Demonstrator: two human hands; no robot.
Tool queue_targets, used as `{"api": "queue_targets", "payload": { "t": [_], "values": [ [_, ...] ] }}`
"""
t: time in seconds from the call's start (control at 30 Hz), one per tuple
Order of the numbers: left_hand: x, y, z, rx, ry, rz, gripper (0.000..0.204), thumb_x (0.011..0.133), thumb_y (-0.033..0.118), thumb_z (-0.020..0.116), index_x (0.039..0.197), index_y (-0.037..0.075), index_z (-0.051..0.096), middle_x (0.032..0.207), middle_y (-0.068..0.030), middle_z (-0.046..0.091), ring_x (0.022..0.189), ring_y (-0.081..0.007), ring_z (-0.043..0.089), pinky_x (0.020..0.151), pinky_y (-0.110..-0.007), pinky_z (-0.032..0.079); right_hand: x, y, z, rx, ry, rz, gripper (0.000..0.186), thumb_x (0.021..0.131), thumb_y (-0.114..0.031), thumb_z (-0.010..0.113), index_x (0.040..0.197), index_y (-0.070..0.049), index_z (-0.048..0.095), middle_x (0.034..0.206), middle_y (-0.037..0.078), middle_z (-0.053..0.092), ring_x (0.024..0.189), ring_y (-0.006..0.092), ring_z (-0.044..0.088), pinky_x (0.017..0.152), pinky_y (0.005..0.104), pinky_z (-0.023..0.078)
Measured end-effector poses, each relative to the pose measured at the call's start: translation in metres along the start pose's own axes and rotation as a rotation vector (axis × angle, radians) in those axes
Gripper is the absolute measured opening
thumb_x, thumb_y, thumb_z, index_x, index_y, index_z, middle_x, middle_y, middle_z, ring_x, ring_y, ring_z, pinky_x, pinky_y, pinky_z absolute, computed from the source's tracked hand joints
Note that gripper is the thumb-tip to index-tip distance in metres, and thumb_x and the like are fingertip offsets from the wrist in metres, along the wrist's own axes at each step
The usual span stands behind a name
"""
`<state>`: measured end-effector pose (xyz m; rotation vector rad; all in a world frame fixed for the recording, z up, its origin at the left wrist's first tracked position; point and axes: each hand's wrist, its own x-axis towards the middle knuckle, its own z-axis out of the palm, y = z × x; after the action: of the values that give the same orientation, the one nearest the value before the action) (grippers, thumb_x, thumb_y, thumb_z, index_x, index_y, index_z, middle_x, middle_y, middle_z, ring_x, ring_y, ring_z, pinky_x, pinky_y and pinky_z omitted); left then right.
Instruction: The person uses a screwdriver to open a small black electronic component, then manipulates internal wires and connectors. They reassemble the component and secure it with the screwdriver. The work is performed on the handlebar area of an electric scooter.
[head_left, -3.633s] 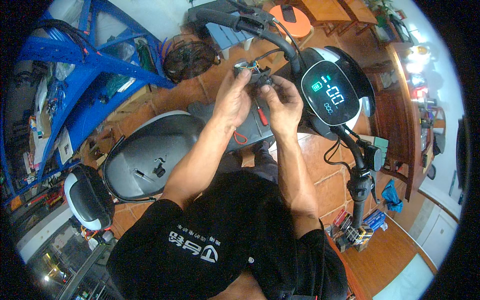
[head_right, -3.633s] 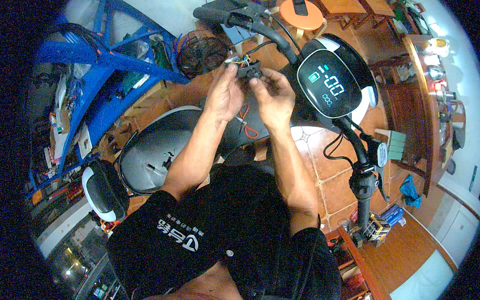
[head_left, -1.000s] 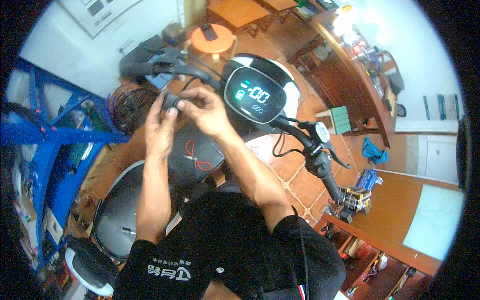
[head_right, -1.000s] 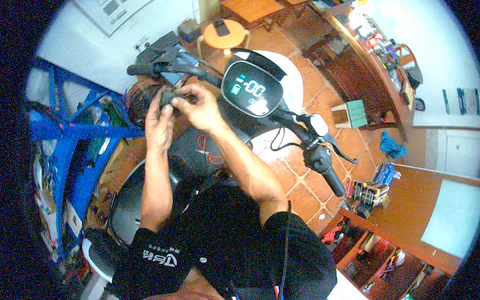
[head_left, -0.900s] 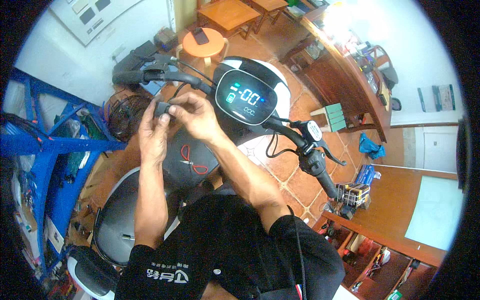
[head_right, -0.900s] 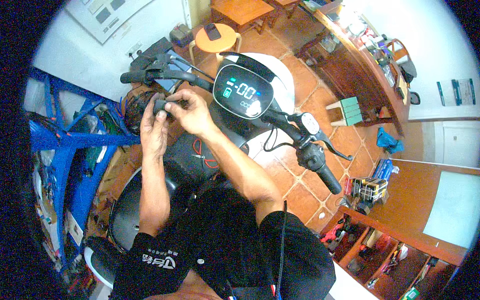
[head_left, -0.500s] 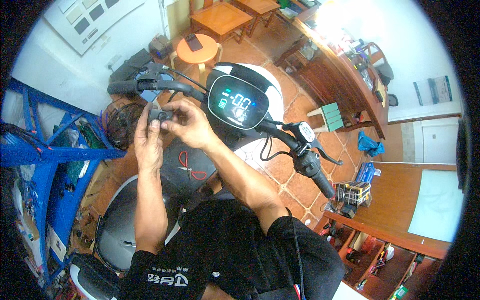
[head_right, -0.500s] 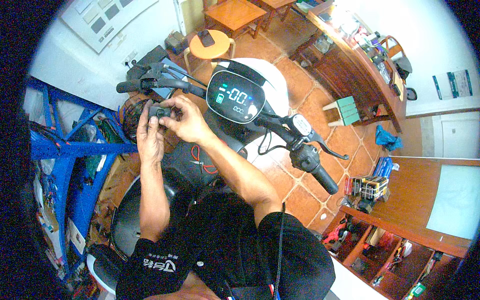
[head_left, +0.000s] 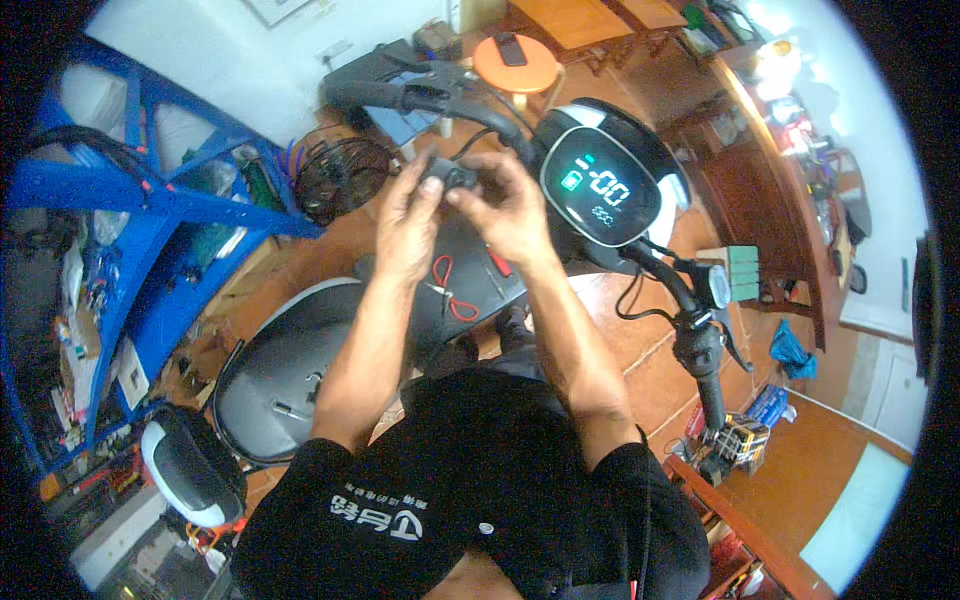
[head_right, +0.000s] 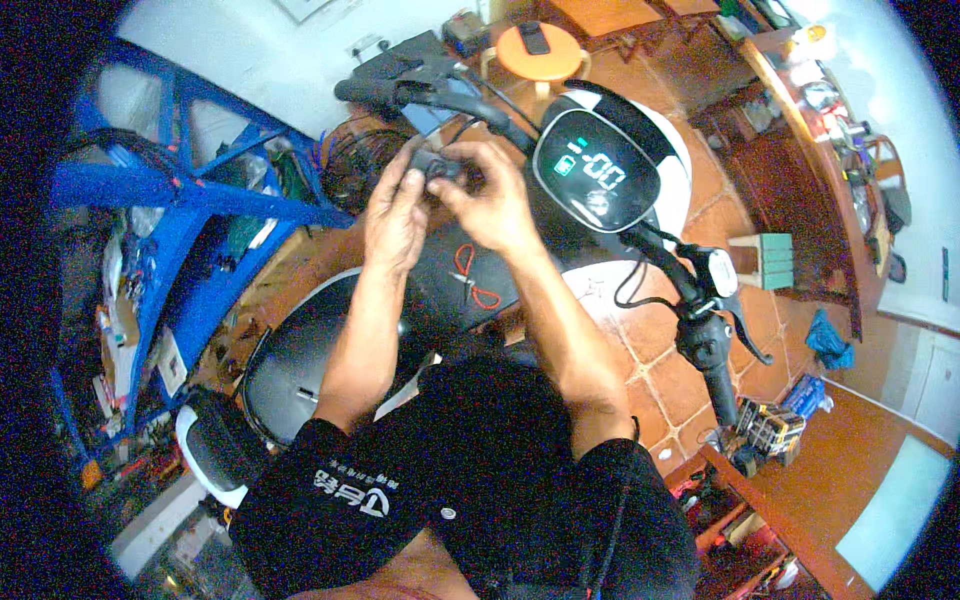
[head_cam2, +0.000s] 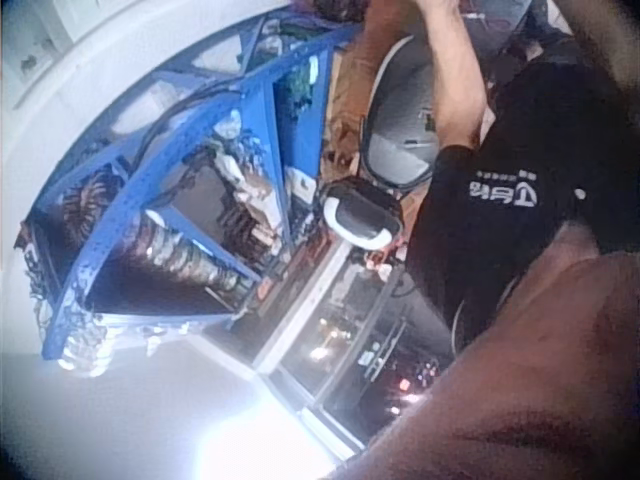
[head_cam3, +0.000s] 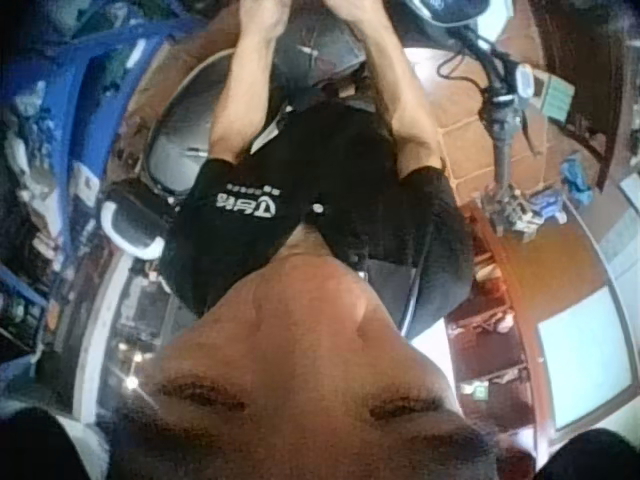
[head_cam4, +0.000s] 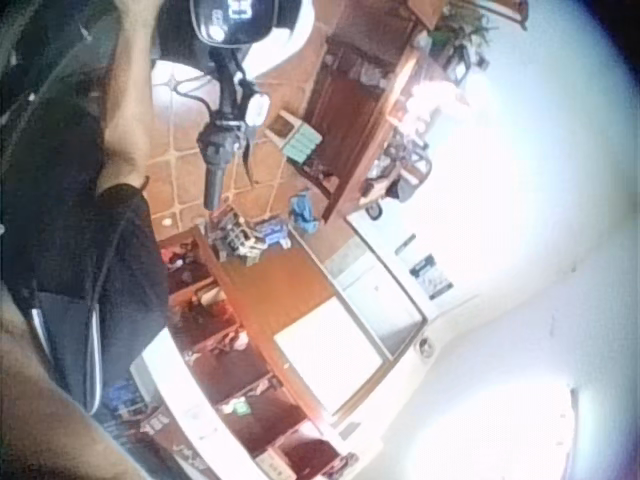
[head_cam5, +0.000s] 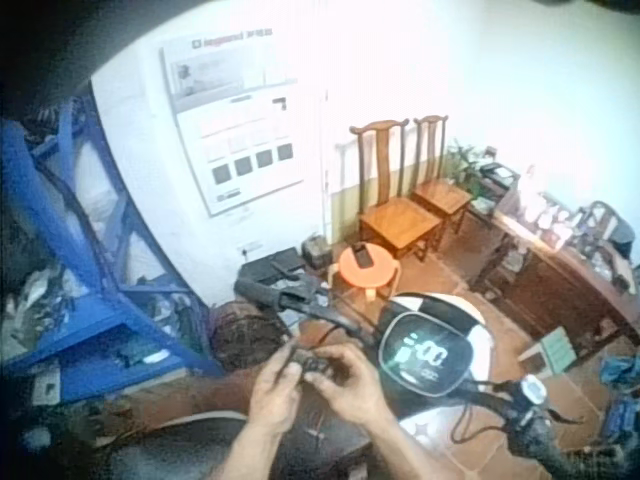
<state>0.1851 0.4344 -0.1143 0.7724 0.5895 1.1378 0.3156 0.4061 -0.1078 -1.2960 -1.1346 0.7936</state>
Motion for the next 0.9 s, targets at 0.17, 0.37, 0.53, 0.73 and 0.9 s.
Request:
{"api": "queue_targets", "payload": {
  "t": [0.17, 0.37, 0.53, 0.73, 0.9],
  "values": [
    [-0.004, 0.000, 0.002, -0.063, -0.027, 0.023, 0.042, 0.094, 0.008, 0.052, 0.135, 0.003, 0.045, 0.131, -0.0102, 0.052, 0.119, -0.0215, 0.051, 0.102, -0.037, 0.041, -0.001, -0.005, -0.005, 0.175, -0.034, 0.090, 0.029, 0.075, -0.005, 0.074, 0.102, 0.001, 0.065, 0.087, 0.002, 0.061, 0.072, 0.0093, 0.055, 0.068, 0.0249, 0.048],
    [0.000, -0.006, -0.010, -0.128, -0.116, -0.039, 0.044, 0.093, 0.010, 0.057, 0.135, 0.007, 0.046, 0.118, -0.0065, 0.056, 0.107, -0.0179, 0.056, 0.089, -0.034, 0.049, -0.001, -0.008, -0.004, 0.149, -0.019, 0.126, 0.027, 0.073, -0.005, 0.074, 0.099, -0.002, 0.066, 0.088, 0.004, 0.061, 0.073, 0.0102, 0.055, 0.066, 0.0246, 0.048],
    [0.001, -0.007, -0.005, -0.119, -0.050, 0.050, 0.042, 0.093, 0.016, 0.058, 0.133, 0.007, 0.049, 0.126, -0.0080, 0.055, 0.106, -0.0163, 0.056, 0.085, -0.031, 0.048, -0.007, -0.021, 0.004, -0.181, 0.130, -0.311, 0.023, 0.075, 0.002, 0.072, 0.096, -0.003, 0.063, 0.098, 0.010, 0.058, 0.083, 0.0149, 0.059, 0.067, 0.0241, 0.049],
    [0.004, -0.025, -0.016, -0.056, -0.027, 0.134, 0.050, 0.092, 0.021, 0.058, 0.137, 0.004, 0.042, 0.136, -0.0138, 0.047, 0.122, -0.0251, 0.047, 0.106, -0.041, 0.033, -0.023, 0.004, 0.014, -0.083, 0.222, -0.187, 0.021, 0.072, 0.000, 0.073, 0.091, -0.003, 0.062, 0.092, 0.011, 0.061, 0.082, 0.0219, 0.062, 0.068, 0.0293, 0.052],
    [0.005, -0.015, 0.005, -0.130, 0.012, 0.170, 0.073, 0.080, 0.013, 0.069, 0.142, 0.006, 0.031, 0.130, -0.0135, 0.049, 0.118, -0.0254, 0.049, 0.100, -0.040, 0.042, -0.035, 0.023, 0.019, 0.002, 0.279, -0.054, 0.020, 0.073, 0.002, 0.070, 0.090, -0.002, 0.060, 0.091, 0.011, 0.064, 0.078, 0.0193, 0.062, 0.069, 0.0286, 0.052]
  ]
}}
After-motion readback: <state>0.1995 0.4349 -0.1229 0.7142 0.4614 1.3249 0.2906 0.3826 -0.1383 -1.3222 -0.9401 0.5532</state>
